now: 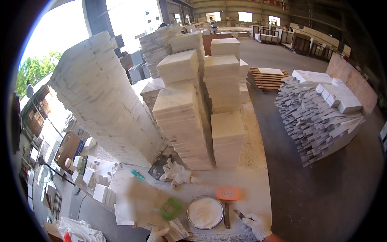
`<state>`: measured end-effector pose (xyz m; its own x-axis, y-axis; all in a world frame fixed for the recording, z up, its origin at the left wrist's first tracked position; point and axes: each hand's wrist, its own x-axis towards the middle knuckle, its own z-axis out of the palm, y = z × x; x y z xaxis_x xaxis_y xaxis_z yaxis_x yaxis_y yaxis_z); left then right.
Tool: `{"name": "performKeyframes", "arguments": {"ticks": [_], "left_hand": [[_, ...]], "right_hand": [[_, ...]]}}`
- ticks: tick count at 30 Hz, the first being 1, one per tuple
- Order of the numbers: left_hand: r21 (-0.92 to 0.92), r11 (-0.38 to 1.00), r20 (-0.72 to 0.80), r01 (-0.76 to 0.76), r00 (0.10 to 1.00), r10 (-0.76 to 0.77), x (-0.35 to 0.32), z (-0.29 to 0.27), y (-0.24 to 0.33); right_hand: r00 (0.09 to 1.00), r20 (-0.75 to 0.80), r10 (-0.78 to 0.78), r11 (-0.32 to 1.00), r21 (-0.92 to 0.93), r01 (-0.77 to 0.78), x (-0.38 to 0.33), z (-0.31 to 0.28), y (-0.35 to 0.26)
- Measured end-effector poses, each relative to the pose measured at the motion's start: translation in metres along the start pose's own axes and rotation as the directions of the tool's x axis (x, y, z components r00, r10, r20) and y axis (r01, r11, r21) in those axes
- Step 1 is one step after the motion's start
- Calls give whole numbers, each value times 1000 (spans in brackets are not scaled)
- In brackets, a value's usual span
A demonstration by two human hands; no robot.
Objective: The person smooths the edges of small white stone tiles using a metal scraper and then rubs the surfaces with green and orange sanding blocks. The person also applies a white paste from a metal bowl onto the tiles using the scraper. The finished tiles are stacked on the workbench.
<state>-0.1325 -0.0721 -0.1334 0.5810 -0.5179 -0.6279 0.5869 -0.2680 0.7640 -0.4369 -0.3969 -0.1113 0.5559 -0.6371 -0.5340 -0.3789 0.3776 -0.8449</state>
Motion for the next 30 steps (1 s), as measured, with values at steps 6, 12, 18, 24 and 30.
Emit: {"name": "performKeyframes", "arguments": {"ticks": [6, 12, 18, 24, 30], "left_hand": [[27, 984, 51, -175, 984, 173, -14, 13, 14], [-181, 951, 126, -249, 954, 274, -55, 24, 10], [-239, 941, 329, -241, 891, 312, -79, 73, -17], [-133, 988, 561, -79, 815, 141, -74, 182, -17], [36, 996, 639, -80, 769, 39, -44, 279, -14]], "right_hand": [[998, 59, -33, 997, 66, 29, 2, -1, 4], [982, -22, -187, 941, 284, 185, -10, -5, 7], [932, -260, -253, 881, 337, 333, -52, -60, 24], [905, -367, -215, 917, 243, 316, -89, -81, 36], [907, -385, -174, 962, 131, 240, -105, -104, 49]]}}
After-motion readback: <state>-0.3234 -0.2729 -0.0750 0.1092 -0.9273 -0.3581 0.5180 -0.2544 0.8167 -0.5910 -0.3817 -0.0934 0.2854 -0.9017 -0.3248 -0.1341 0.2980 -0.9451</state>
